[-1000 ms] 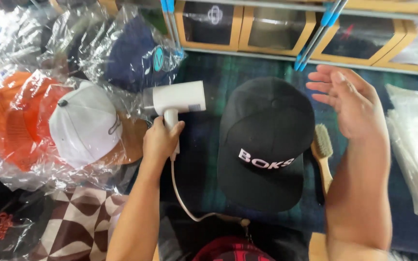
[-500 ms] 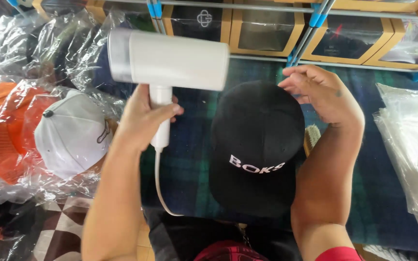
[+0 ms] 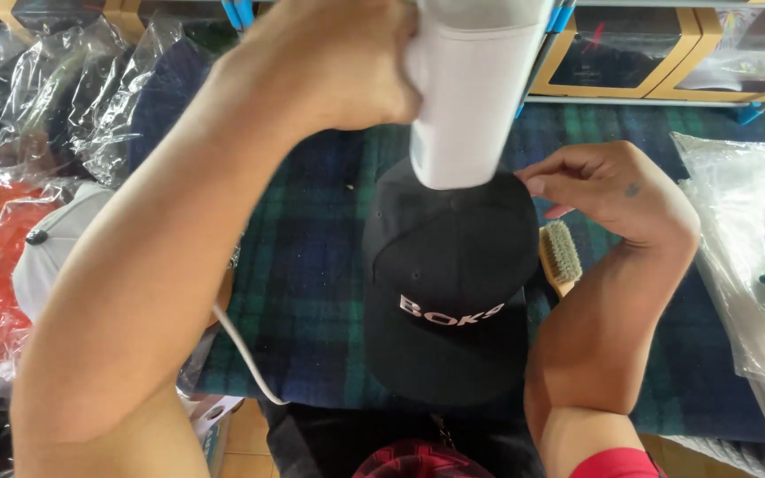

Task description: Cleaning and steaming a black baseball cap using a brush and a handheld steamer to remove lint and refresh the fabric.

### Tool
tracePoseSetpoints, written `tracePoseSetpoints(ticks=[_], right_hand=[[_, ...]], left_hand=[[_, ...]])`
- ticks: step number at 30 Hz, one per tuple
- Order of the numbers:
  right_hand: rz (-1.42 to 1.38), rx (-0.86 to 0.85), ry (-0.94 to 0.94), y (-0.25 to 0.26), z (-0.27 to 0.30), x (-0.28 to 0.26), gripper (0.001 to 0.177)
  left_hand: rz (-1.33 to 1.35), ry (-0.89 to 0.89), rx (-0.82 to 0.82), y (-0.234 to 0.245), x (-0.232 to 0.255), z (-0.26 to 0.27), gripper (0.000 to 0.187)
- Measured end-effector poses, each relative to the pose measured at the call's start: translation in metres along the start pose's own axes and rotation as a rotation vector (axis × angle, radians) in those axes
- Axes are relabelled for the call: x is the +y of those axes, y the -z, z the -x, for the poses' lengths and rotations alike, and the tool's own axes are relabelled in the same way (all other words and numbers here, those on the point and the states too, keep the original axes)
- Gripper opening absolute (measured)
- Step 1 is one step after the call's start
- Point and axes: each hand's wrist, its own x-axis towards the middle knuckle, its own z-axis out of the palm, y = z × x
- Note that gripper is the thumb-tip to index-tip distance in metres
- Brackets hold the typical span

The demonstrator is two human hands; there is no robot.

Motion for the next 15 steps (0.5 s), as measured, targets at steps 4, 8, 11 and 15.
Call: tracePoseSetpoints(ticks=[4,8,11,15], right_hand=[[-0.008,0.0,-0.057,-0.003,-0.002,0.001,0.027],[0.024,0.034,-0.089,-0.003,-0.002,-0.004,0.024],[0.04,0.063,-0.035,-0.003,-0.006,0.007,0.019],[0.027,0.064,-0.031,-0.004,-0.003,-0.002,0.021]], left_hand=[[-0.191,-0.213,0.084,-0.018,0.01,-0.024,0.043],[-0.373,-0.469,0.338,-0.047,-0.002,-0.052,0.021],[-0.408,-0.472,0.314,-0.05,-0.006,-0.053,0.014],[-0.471,-0.476,0.288,-0.031,0.003,-0.035,0.007]])
